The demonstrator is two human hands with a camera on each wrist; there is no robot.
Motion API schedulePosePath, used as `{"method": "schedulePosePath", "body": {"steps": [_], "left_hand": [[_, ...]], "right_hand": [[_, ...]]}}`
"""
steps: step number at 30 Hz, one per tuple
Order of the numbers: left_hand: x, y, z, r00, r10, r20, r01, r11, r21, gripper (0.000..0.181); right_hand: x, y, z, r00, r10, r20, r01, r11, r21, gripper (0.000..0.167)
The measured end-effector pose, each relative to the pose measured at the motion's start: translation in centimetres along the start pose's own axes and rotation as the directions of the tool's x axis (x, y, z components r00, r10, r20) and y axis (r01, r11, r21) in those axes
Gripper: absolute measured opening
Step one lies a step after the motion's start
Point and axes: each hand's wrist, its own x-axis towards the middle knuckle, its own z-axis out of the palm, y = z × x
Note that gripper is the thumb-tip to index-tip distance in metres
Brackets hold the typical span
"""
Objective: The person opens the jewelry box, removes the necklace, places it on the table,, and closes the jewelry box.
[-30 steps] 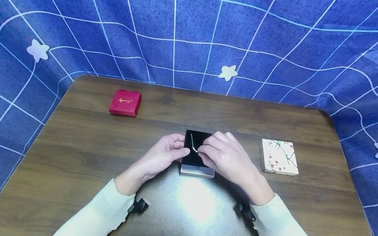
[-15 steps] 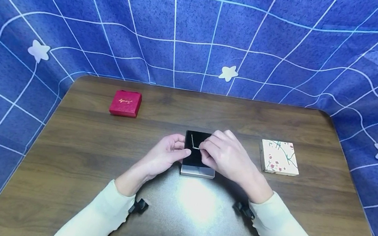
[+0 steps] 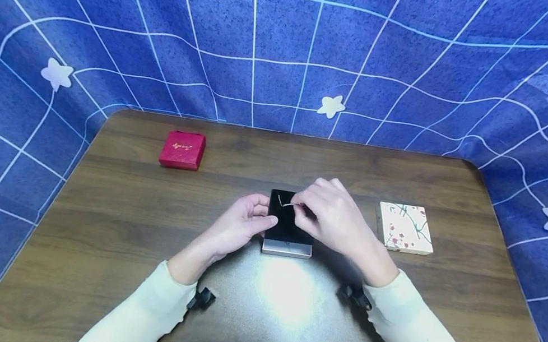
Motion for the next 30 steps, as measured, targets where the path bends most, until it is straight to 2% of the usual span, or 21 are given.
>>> {"method": "schedulePosePath", "body": {"steps": [8,13,21,30], "left_hand": [[0.1,-0.1,0.0,1.0,0.004,-0.004,-0.004,1.0,0.013,0.031],[0.1,-0.2,0.0,1.0,0.014,-0.004,-0.014,1.0,0.014,0.03],[-0.1,-0.1,0.0,1.0,0.019,-0.003,-0.019,0.999,0.031,0.029],[-0.1,-0.1,0.0,1.0,0.009,0.001,-0.009,0.999,0.043,0.029]], "right_hand": [[0.6,0.7,0.0,0.997,0.068,-0.042,-0.062,0.989,0.134,0.008],[1.1,1.0,-0.1,0.989,0.141,-0.032,-0.132,0.97,0.207,0.008],[1.9,1.5,0.1,0.96,0.276,0.046,-0.277,0.915,0.293,0.004],[2.4,1.7,0.7,0.926,0.367,0.092,-0.375,0.86,0.346,0.004]]}}
